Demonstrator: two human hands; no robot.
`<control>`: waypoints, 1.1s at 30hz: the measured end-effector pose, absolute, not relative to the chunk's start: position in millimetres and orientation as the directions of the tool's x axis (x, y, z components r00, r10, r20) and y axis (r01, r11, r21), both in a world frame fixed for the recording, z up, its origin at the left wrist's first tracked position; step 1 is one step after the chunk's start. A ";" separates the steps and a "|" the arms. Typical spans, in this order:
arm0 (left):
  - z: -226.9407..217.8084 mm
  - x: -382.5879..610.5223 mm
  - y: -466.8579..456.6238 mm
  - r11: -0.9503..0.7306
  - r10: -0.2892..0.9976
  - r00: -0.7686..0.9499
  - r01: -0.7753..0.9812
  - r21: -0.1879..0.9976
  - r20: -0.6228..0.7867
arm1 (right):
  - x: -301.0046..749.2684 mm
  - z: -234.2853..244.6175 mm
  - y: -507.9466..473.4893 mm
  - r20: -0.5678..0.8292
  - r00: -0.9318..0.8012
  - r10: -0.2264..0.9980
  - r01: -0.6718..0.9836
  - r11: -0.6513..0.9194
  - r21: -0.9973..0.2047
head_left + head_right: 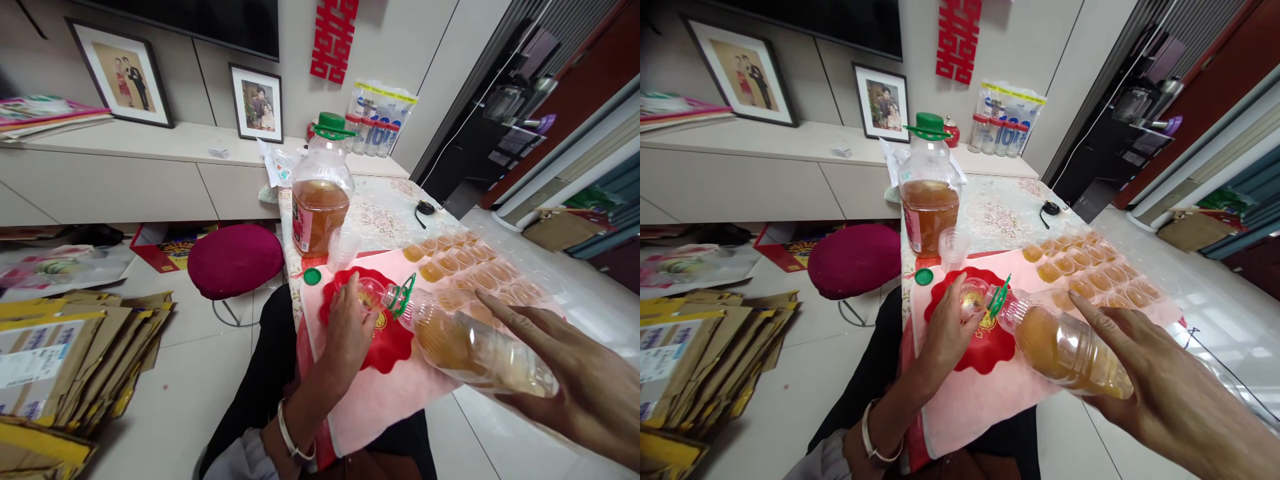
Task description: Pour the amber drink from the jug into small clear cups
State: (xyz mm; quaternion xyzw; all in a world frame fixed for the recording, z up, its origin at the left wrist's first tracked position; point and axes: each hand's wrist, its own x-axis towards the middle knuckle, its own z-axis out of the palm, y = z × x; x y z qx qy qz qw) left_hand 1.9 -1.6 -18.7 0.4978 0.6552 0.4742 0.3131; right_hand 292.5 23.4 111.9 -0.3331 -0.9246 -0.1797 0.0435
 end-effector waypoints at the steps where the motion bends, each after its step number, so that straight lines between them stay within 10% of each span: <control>1: -19.2 1.9 -1.5 0.050 0.949 -0.309 0.355 0.933 0.067 | 292.6 112.2 24.5 0.203 -0.782 0.590 0.623 0.720 0.306; 33: -19.4 2.1 -3.3 0.037 0.947 -0.308 0.386 0.922 0.090 | 279.7 120.4 29.1 0.163 -0.815 0.556 0.571 0.723 0.390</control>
